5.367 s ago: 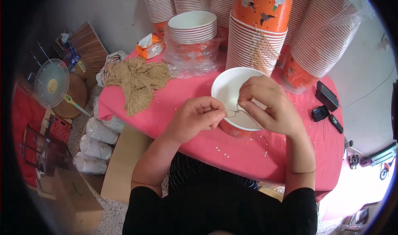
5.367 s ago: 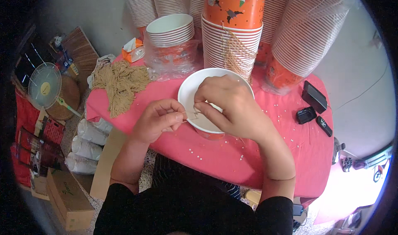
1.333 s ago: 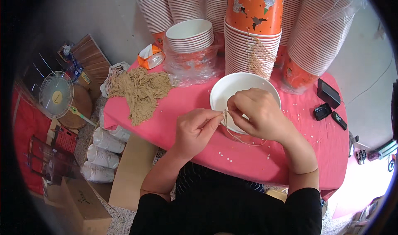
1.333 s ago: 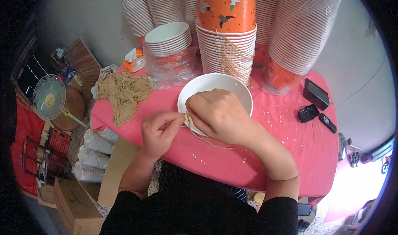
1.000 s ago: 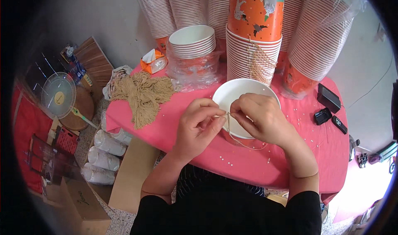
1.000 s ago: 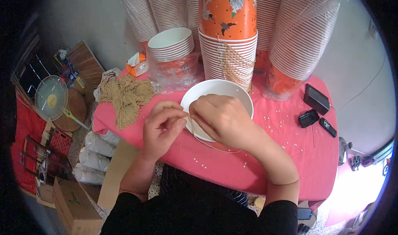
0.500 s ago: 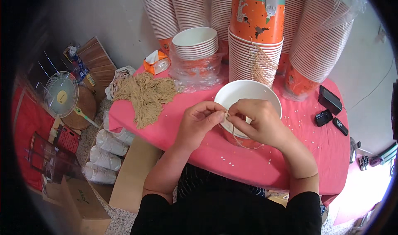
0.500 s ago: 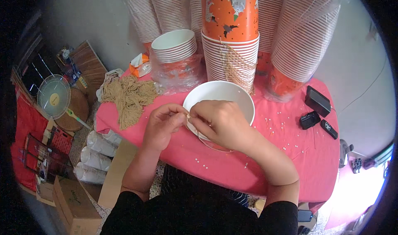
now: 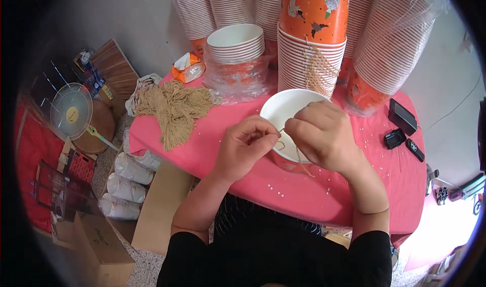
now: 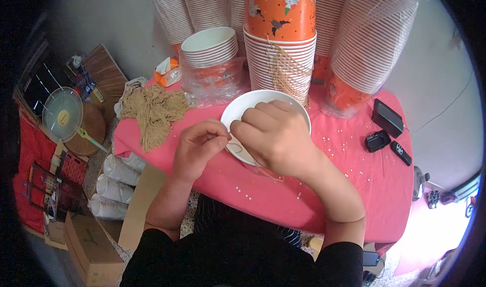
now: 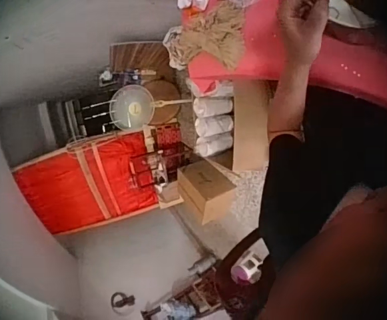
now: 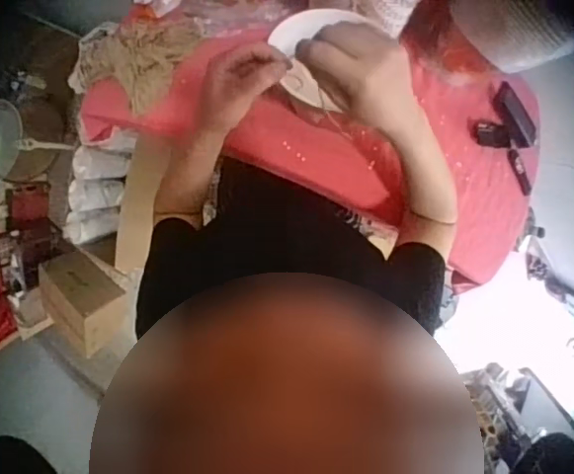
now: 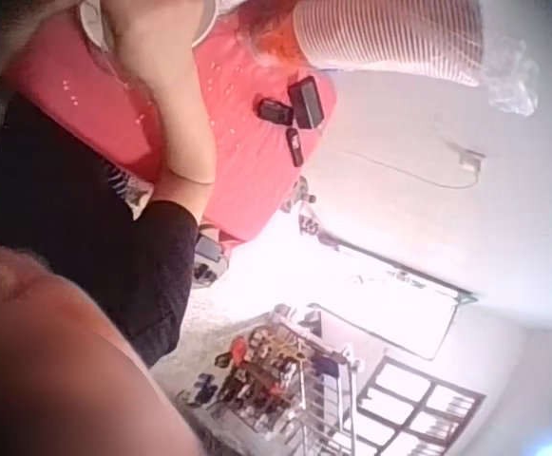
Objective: Thread string through pre-punched holes in paper buckets and tie knots to create handles.
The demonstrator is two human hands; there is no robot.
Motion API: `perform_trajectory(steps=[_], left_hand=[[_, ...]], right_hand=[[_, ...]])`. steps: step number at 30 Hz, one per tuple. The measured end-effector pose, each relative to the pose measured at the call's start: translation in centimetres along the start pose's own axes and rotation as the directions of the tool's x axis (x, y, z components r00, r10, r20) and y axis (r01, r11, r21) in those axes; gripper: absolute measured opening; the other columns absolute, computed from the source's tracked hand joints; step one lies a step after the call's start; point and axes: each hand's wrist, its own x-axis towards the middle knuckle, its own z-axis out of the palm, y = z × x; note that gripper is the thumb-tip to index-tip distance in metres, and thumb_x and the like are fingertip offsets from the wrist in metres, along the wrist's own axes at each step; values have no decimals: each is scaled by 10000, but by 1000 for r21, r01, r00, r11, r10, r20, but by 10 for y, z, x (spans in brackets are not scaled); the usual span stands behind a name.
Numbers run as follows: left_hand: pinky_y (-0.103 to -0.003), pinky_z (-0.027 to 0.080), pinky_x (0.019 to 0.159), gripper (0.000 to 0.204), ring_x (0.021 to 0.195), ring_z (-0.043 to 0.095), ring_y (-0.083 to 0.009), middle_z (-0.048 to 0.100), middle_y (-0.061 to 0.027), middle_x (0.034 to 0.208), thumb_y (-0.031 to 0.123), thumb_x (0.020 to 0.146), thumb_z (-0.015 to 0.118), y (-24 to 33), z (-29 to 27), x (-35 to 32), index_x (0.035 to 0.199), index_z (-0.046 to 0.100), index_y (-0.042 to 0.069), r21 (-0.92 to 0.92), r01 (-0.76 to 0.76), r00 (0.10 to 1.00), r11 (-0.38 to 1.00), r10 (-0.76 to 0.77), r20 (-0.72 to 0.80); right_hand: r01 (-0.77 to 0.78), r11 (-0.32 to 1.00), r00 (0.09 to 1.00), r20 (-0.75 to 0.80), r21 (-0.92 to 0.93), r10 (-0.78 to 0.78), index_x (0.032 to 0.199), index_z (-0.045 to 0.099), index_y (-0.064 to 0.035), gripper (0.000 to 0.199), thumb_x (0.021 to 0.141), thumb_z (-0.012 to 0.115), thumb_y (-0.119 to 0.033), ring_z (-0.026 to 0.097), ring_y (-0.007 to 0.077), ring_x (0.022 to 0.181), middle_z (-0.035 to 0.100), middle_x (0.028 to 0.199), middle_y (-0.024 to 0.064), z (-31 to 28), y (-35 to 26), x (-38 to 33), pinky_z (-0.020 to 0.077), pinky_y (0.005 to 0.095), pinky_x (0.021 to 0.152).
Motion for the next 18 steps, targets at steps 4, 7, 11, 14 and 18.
perform_trajectory(steps=[4, 7, 11, 14, 18], left_hand=[[-180, 331, 572, 89, 654, 383, -15, 533, 14, 891, -5, 831, 654, 0, -4, -4, 909, 664, 36, 308, -204, 977, 929, 215, -1], [-186, 334, 571, 96, 665, 398, -28, 524, 2, 905, -13, 805, 672, -7, -5, -13, 881, 664, 45, 382, -194, 974, 903, 223, -31], [-205, 354, 567, 109, 669, 446, -76, 511, -18, 856, -19, 779, 695, -12, 1, -17, 861, 664, 44, 588, -205, 958, 783, 283, -42], [-218, 370, 564, 122, 678, 471, -102, 508, -27, 831, -28, 778, 695, -16, 1, -19, 876, 668, 39, 609, -267, 936, 747, 352, -22], [-212, 374, 570, 117, 682, 466, -84, 511, -17, 820, -33, 789, 685, -19, 2, -18, 885, 670, 32, 558, -264, 945, 787, 328, -15]], right_hand=[[168, 951, 982, -36, -260, -183, 851, 612, -89, 244, 637, 631, -206, 571, 168, 683, 530, 763, 2, -4, -3, 0, 447, 329, 601], [158, 939, 970, -131, -306, -206, 862, 612, -69, 272, 613, 640, -174, 565, 189, 646, 523, 737, 20, -14, 3, 2, 442, 332, 572], [86, 932, 972, -173, -353, -156, 869, 616, -44, 245, 629, 653, -73, 570, 224, 613, 545, 714, 46, -30, 12, 3, 441, 348, 560], [22, 919, 956, -262, -394, -135, 860, 615, -39, 231, 639, 674, -10, 577, 240, 607, 563, 704, 67, -42, 18, -1, 439, 351, 550], [-54, 922, 942, -327, -383, -81, 842, 602, -23, 214, 673, 682, 78, 553, 246, 569, 557, 677, 83, -45, 23, 0, 425, 334, 515]])
